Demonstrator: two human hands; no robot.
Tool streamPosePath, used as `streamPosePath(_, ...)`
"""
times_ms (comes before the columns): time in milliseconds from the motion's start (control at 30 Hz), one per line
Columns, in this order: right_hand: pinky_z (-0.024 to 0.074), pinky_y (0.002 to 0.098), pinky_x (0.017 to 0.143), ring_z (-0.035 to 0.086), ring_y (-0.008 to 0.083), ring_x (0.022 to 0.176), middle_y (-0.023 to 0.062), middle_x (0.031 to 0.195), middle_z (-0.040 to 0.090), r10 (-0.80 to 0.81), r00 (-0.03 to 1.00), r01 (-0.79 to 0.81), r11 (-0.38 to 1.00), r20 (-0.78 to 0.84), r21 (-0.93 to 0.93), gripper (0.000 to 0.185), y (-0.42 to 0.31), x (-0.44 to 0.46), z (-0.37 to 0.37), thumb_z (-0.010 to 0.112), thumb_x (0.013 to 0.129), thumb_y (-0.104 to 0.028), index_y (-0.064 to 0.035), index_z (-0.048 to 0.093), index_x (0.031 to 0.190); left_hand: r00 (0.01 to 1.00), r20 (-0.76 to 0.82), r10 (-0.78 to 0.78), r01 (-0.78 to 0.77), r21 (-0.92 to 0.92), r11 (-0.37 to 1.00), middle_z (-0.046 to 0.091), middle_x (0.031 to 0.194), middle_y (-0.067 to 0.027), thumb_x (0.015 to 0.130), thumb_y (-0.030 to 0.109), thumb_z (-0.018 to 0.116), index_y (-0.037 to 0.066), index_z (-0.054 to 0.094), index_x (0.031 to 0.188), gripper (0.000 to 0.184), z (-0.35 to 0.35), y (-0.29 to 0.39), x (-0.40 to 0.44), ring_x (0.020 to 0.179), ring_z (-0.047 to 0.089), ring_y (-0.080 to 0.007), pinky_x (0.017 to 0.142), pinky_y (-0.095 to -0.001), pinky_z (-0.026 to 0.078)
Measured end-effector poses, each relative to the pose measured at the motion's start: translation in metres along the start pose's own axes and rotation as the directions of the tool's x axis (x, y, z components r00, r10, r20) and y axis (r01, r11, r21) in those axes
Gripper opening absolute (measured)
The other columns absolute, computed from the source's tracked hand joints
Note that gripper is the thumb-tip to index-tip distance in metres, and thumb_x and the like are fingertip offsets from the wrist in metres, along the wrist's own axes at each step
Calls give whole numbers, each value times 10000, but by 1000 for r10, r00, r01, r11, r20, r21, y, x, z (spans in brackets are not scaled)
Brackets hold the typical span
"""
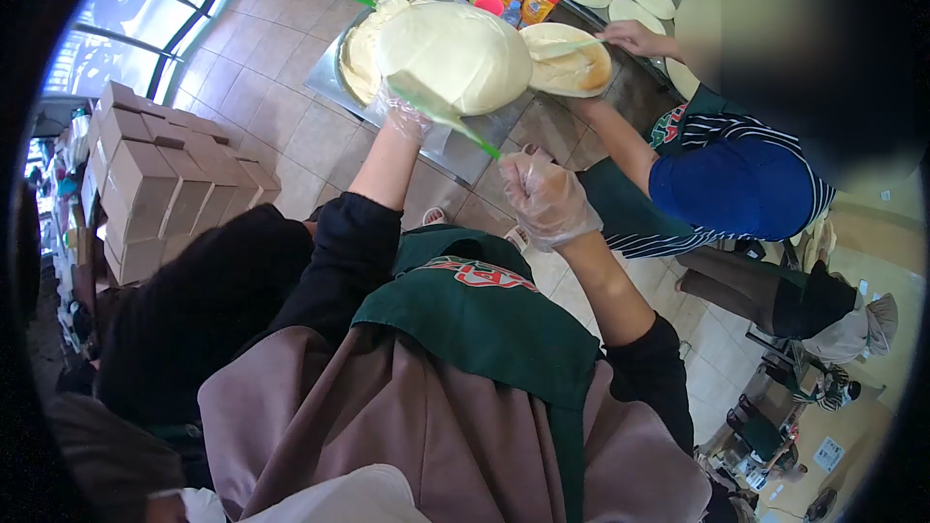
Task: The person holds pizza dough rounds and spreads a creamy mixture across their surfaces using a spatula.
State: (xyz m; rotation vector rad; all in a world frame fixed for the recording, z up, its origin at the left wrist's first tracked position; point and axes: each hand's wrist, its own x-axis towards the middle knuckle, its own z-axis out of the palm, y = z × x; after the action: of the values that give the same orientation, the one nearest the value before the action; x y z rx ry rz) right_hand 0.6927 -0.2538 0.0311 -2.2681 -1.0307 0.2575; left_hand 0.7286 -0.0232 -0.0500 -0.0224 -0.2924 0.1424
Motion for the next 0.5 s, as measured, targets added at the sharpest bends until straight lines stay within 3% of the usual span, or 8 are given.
streamPosePath(33,465,437,615,582,381,705,175,751,594,-11,1000,11,1000,29,11,136,-3,0,3,509,897,-188,-84,597,904,1000,13,1,-1,-14,1000,418,1370,-133,940,476,291,110,348,1365,564,-1,4,-2,1232,437,-310,1005,-504,386)
streamPosePath(167,468,420,614,590,368,699,173,748,590,-58,998,58,997,6,45,138,-3,3,13,515,897,-194,-83,597,891,996,91,1,8,-100,995,413,1374,-132,938,488,283,114,345,1367,573,-9,29,-21,1237,431,-312,1006,-509,384)
streamPosePath(233,473,398,624,605,348,708,169,764,600,-11,996,12,1000,-86,11,184,1,13,15,505,908,-230,-76,599,875,993,120,-1,17,-133,991,411,1376,-132,937,494,279,116,343,1368,577,-13,42,-31,1240,428,-313,1006,-512,383)
streamPosePath(267,475,401,648,617,349,731,175,773,612,105,992,-99,992,-75,81,275,-7,19,13,473,925,-306,-71,605,870,992,128,0,18,-140,990,410,1377,-131,937,497,277,117,342,1368,579,-15,49,-36,1241,427,-313,1006,-513,382)
streamPosePath(300,475,401,648,617,349,731,175,773,612,104,992,-98,992,-77,78,275,1,25,21,473,925,-306,-71,605,870,992,126,6,12,-143,990,409,1378,-131,936,500,275,118,342,1368,581,-16,54,-41,1242,426,-313,1006,-514,382)
streamPosePath(367,474,413,671,616,371,751,187,775,622,158,960,-176,982,-230,-62,357,40,41,33,434,934,-367,-66,617,877,995,104,3,10,-124,992,415,1373,-130,937,493,281,116,349,1365,574,-27,58,-38,1240,429,-312,1002,-511,388)
streamPosePath(400,470,430,681,613,388,765,197,770,623,242,952,-255,965,-189,-53,392,33,48,33,421,934,-396,-67,628,882,997,83,3,6,-109,994,421,1369,-129,937,486,287,114,356,1361,568,-28,62,-38,1237,432,-310,997,-508,395)
streamPosePath(500,473,412,669,619,365,747,186,765,624,195,964,-218,969,-181,-116,362,35,57,50,444,931,-370,-63,631,884,997,58,47,-41,-106,994,436,1357,-130,933,485,305,112,377,1349,563,-31,73,-33,1231,438,-313,998,-519,388)
